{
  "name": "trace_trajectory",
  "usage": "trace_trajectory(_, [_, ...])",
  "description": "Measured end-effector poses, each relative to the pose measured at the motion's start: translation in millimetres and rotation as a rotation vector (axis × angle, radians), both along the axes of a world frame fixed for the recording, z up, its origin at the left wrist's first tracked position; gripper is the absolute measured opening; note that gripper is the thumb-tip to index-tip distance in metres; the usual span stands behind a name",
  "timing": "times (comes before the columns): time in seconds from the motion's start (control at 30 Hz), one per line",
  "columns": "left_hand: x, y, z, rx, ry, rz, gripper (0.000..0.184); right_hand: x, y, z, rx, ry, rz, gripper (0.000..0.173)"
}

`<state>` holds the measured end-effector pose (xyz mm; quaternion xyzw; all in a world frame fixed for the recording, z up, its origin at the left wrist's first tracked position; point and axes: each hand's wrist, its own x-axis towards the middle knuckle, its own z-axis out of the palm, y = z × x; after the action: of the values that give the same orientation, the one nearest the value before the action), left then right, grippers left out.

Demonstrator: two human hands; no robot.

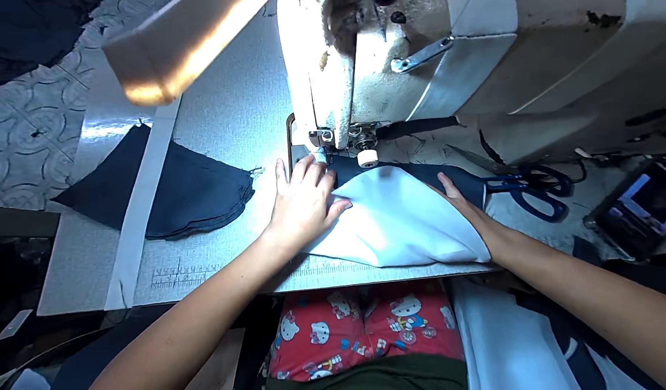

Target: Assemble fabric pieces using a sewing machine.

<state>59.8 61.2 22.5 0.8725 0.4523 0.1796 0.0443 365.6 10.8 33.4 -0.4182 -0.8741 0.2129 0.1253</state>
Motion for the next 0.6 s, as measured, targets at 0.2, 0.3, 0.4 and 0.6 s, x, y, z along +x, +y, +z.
trace_trajectory(0.2, [0.0, -2.5, 7.4, 0.046, -0.002, -0.136, 0.031, -8.6, -8.2, 16.1, -0.131, -0.020, -0.134, 0.050])
trace_trajectory(0.3, [-0.9, 1.8, 10.4, 0.045, 0.033, -0.131, 0.032, -11.5, -6.8, 13.7, -0.143, -0.058, -0.154, 0.051])
trace_trajectory(0.4, [-0.9, 3.1, 14.4, 0.042, 0.074, -0.108, 0.031, -15.8, -2.6, 9.3, -0.116, -0.074, -0.138, 0.055])
trace_trajectory(0.6, [-0.9, 8.6, 25.8, -0.014, 0.195, -0.053, 0.027, -34.0, -5.0, 1.1, -0.081, -0.102, -0.206, 0.080])
